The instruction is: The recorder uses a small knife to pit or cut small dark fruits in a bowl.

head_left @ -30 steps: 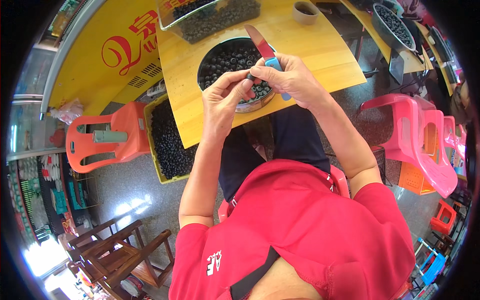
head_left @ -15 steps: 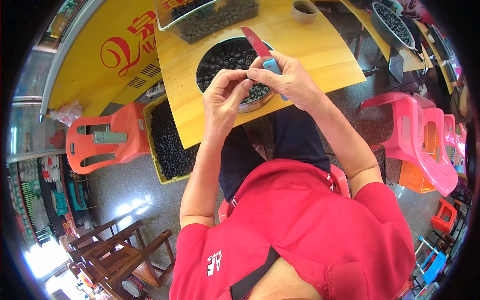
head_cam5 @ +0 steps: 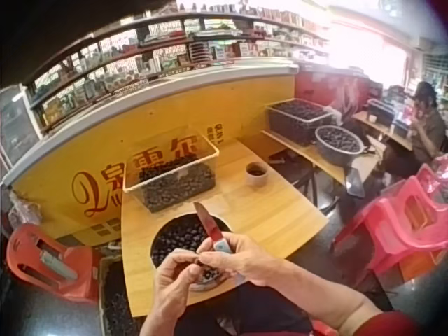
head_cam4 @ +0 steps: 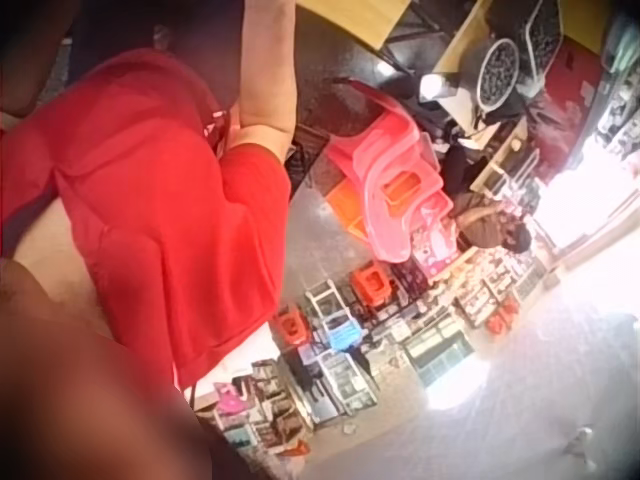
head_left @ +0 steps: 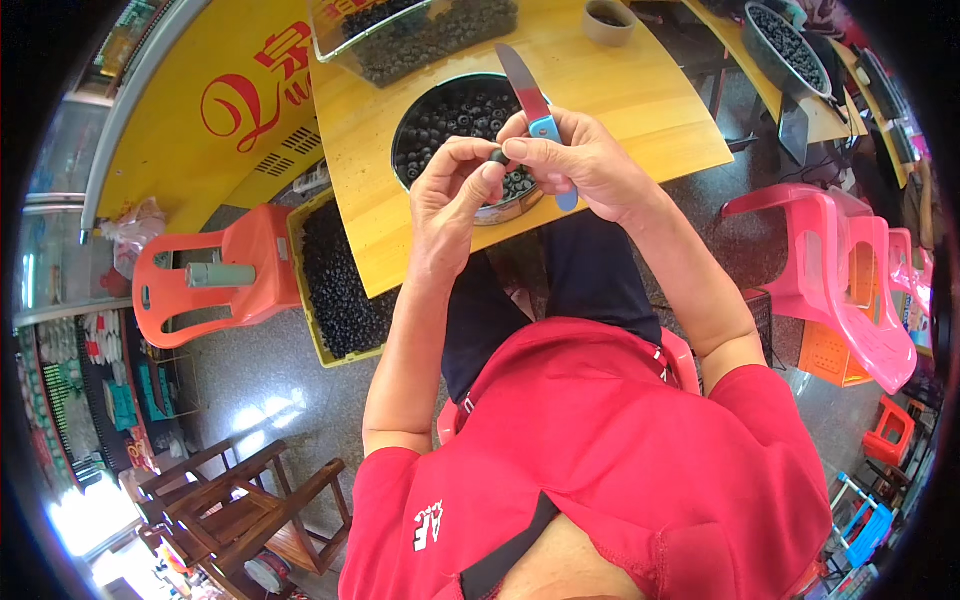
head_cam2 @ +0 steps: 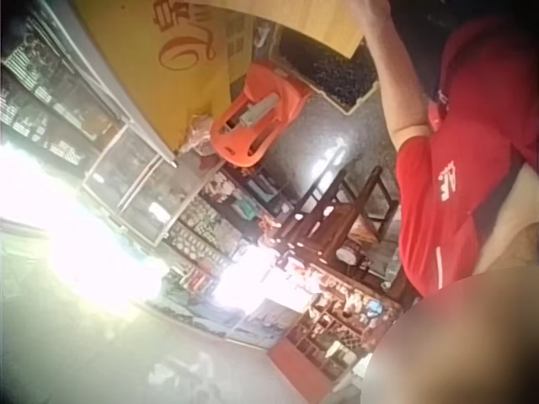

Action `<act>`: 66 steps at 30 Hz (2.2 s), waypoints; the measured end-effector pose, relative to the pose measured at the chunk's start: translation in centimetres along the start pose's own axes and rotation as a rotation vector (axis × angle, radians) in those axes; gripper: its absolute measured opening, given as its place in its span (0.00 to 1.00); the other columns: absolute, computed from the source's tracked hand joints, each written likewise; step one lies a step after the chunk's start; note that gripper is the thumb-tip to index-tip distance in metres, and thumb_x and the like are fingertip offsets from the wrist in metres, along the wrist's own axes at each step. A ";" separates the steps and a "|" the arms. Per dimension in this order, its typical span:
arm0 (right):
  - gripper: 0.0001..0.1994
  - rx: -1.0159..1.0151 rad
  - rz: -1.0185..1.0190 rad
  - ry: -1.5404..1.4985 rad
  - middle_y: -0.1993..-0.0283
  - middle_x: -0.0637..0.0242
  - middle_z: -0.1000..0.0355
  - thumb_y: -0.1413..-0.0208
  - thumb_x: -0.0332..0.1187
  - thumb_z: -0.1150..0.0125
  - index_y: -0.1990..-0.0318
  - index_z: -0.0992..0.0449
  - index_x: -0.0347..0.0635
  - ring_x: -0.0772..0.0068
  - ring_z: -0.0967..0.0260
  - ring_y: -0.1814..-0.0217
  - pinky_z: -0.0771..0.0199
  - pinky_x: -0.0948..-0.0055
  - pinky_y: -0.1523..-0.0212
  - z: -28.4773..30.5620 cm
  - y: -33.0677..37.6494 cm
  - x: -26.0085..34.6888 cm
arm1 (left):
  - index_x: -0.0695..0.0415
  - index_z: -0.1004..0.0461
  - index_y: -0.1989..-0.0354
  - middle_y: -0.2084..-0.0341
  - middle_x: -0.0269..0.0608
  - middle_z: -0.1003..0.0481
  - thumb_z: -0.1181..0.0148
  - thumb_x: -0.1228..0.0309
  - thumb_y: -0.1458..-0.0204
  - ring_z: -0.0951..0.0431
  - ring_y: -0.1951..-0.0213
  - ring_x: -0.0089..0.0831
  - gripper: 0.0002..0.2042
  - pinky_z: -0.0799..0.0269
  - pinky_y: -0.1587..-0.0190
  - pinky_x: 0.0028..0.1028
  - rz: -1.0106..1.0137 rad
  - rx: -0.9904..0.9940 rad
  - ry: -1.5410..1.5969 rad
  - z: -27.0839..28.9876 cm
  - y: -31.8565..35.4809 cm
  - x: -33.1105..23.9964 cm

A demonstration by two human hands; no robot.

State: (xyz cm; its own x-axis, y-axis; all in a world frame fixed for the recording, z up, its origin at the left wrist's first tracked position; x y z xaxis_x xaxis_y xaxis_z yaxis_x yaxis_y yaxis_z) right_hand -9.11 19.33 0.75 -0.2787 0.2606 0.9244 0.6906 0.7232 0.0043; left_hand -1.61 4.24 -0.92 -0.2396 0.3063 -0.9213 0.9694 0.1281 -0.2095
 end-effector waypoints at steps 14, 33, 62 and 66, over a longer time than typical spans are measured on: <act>0.07 -0.174 0.617 1.102 0.68 0.59 0.28 0.43 0.30 0.41 0.62 0.26 0.35 0.62 0.27 0.69 0.30 0.69 0.70 -1.5 1.4 0.8 | 0.60 0.29 0.58 0.71 0.34 0.28 0.41 0.73 0.43 0.32 0.71 0.21 0.08 0.34 0.65 0.20 0.058 -0.045 0.272 -0.4 -0.5 0.1; 0.10 -0.395 0.559 1.173 0.69 0.56 0.29 0.42 0.34 0.41 0.61 0.25 0.34 0.61 0.32 0.73 0.33 0.68 0.70 2.2 0.0 0.8 | 0.61 0.29 0.59 0.67 0.42 0.25 0.47 0.72 0.40 0.26 0.69 0.25 0.06 0.31 0.69 0.22 0.126 -0.072 0.380 1.0 -1.4 -1.5; 0.18 -0.327 0.212 0.735 0.63 0.63 0.24 0.37 0.40 0.47 0.56 0.25 0.29 0.78 0.29 0.59 0.31 0.78 0.54 4.1 -0.2 0.3 | 0.60 0.25 0.65 0.72 0.48 0.24 0.39 0.65 0.51 0.24 0.65 0.45 0.11 0.30 0.62 0.39 0.004 0.274 -1.297 1.1 -7.5 2.8; 0.18 -0.330 0.204 0.750 0.63 0.64 0.24 0.37 0.40 0.47 0.55 0.26 0.29 0.78 0.29 0.59 0.31 0.78 0.54 3.9 0.0 0.4 | 0.60 0.26 0.63 0.69 0.51 0.24 0.40 0.64 0.50 0.24 0.62 0.49 0.12 0.31 0.61 0.41 -0.035 0.400 -1.360 0.2 -8.0 3.0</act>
State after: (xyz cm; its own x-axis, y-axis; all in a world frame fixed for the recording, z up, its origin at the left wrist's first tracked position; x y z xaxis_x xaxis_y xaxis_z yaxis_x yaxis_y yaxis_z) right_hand -11.80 21.91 -0.36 0.3094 -0.2116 0.9271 0.8711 0.4540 -0.1871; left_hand -10.05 3.91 -2.11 -0.2477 -0.8537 -0.4580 0.9687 -0.2251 -0.1042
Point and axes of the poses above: each hand's wrist, its own y-axis away from the middle knuckle, its own z-axis out of the back of the hand, x = y × z, the point moved 2 cm from there along -y, towards the middle knuckle
